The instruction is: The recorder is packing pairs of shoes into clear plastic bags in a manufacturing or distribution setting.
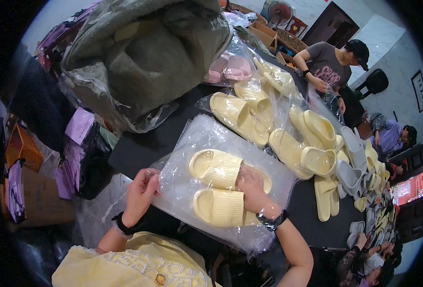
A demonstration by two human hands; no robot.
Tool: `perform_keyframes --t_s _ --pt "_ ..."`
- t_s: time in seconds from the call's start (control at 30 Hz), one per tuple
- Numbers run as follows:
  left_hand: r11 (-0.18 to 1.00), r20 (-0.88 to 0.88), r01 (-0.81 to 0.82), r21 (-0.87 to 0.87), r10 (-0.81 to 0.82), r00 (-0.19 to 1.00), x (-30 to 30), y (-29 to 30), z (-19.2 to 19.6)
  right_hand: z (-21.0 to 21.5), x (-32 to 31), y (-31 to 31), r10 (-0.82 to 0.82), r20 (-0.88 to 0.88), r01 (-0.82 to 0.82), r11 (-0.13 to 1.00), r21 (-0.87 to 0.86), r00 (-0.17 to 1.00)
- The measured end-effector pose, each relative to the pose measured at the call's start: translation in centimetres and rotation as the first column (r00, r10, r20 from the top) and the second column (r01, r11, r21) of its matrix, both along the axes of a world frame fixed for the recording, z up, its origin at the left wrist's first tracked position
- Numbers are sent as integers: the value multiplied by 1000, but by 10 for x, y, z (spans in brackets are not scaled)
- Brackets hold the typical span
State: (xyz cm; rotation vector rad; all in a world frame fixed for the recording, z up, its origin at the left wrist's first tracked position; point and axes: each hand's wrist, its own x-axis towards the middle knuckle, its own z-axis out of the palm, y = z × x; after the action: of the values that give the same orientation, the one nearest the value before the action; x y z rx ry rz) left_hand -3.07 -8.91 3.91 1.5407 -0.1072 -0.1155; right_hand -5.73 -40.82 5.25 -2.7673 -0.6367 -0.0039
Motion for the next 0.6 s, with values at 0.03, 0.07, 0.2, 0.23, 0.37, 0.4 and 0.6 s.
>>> perform_keyframes --t_s 0.03,0.07,0.2,0.23,0.37,0.4,0.6 --pt "1000 5 -2 -1 2 1000 -1 -1 0 -3 0 -2 2 5 -2 1000 -1 1000" --pt "999 -17 32 18 -31 999 -2 -2 1 -7 0 -5 47 -16 -46 999 17 999" --pt "979 -87 67 194 -51 995 -5 11 5 11 -13 -18 8 65 -6 1000 -20 998" --pt "947 -111 51 318 -16 994 -7 16 10 24 -15 -20 9 63 -8 1000 -19 998" --pt "795 178 21 606 -162 971 -12 18 -8 32 -23 -40 -252 146 264 962 -70 957" --pt "797 181 20 604 -161 970 -11 14 -5 30 -23 -42 -266 122 271 962 -22 956" --pt "836 185 12 548 -136 973 -11 4 9 61 -32 -25 -126 5 124 983 134 992"
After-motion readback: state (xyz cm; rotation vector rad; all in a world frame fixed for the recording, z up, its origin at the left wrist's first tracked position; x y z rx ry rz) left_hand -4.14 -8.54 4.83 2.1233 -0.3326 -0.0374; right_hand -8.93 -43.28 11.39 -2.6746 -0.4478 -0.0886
